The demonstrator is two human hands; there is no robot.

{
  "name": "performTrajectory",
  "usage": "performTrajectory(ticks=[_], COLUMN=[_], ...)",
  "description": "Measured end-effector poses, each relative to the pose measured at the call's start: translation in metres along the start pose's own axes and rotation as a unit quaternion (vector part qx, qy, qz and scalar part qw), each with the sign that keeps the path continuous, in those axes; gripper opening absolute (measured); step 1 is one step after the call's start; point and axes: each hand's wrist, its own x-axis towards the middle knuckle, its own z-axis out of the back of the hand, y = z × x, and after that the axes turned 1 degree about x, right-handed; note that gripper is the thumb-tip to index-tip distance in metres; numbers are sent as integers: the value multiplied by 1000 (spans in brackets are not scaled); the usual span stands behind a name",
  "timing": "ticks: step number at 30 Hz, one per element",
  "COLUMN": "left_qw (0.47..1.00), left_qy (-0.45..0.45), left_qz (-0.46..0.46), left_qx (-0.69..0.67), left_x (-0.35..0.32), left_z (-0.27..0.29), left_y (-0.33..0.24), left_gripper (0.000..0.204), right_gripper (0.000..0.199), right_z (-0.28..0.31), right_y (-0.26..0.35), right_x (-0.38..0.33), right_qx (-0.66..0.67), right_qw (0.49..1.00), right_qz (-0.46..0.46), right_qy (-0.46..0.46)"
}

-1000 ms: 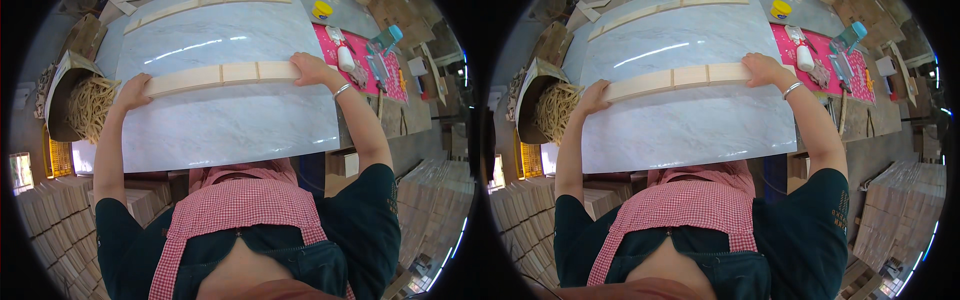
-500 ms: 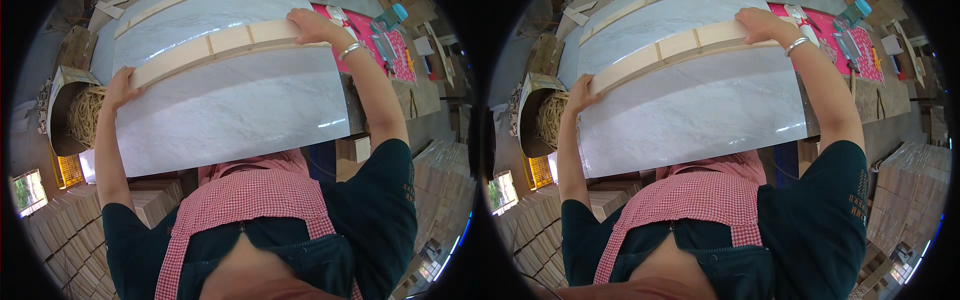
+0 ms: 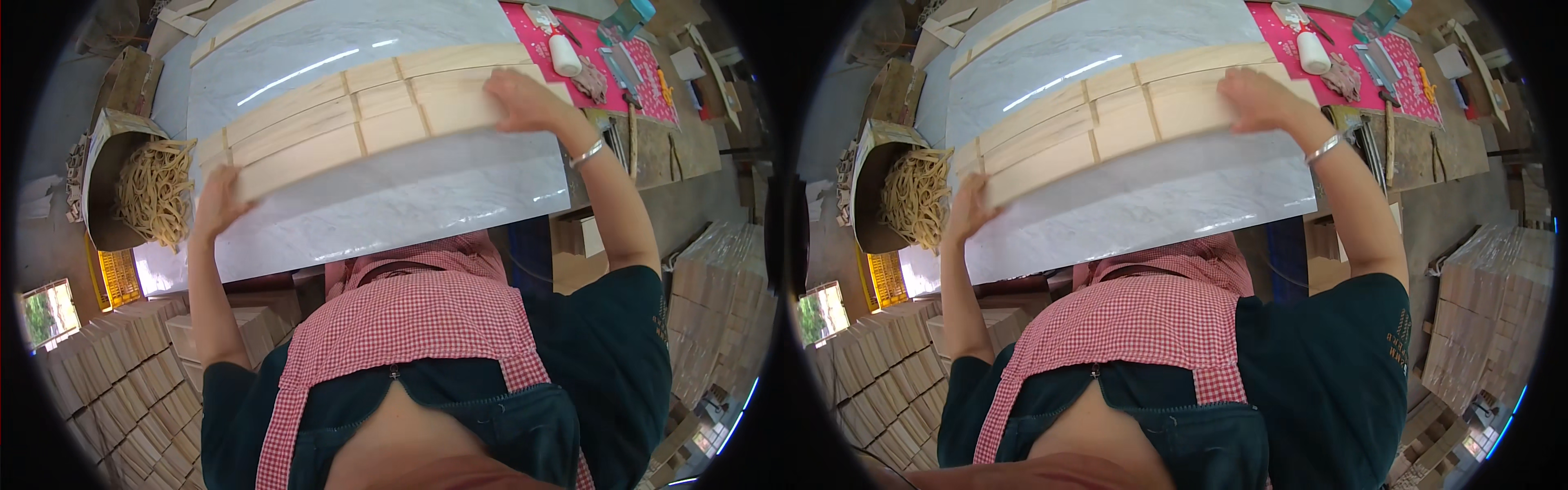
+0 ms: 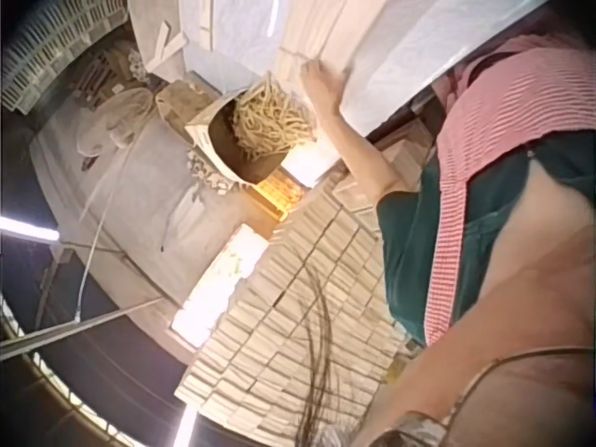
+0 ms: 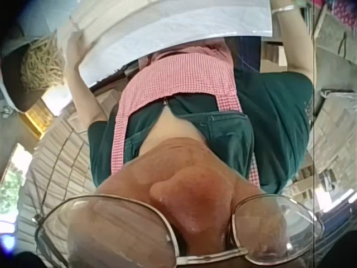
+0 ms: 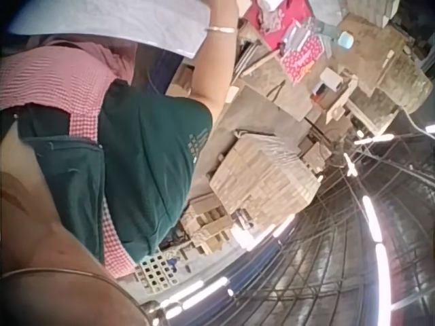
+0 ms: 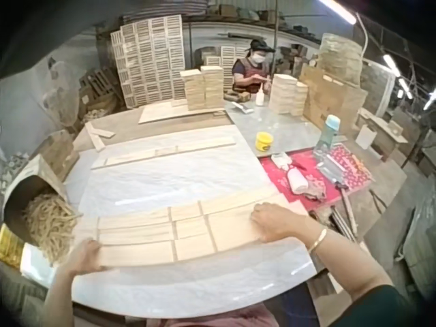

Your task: Assemble wooden boxes using glue and a pneumatic nail gun on a factory floor.

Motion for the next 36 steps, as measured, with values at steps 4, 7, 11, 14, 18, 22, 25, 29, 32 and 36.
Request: performTrajectory(ticks=[4,7,11,14,18,22,25,29,32,36], left_qw=[994,995,992,991,990,986,984,985,986,977], left_qy=[43,-50,-37,-42,-82,-94,-91,-66,-122,-168], left_qz=[88,80,88,91,92,115,120,119,93,110], left_qx=[-45,-41,-79,-87,-70,-77,-100,-103,-63,-70], left_x=[-10,-5,-47,-61,-71,-55,-101,-115,-104,-103], left_z=[-9,-16,-17,-26,-36,-27,-36,-49,-58,-76], left_y=[-28,-23,-30,-32,-35,-47,-47,-58,-55,-56], left_gripper=[70,71,71,71,72,71,70,72,71,72], right_gripper=[48,51,53,55,61,64,66,56,48,44], right_z=[-15,-23,-8,-19,-38,-33,-32,-50,-61,-62], right_y=[8,-1,26,32,32,28,52,68,66,50], right_x=[-21,-16,-57,-71,-79,-77,-117,-149,-142,-136], right_qx=[47,56,85,102,119,136,174,211,138,87], right_qw=[999,994,996,994,990,980,975,967,966,958], right_qz=[0,19,5,2,14,-4,-18,-42,-44,-77], right_qy=[17,-89,-40,-34,-73,-143,-138,-133,-216,-262])
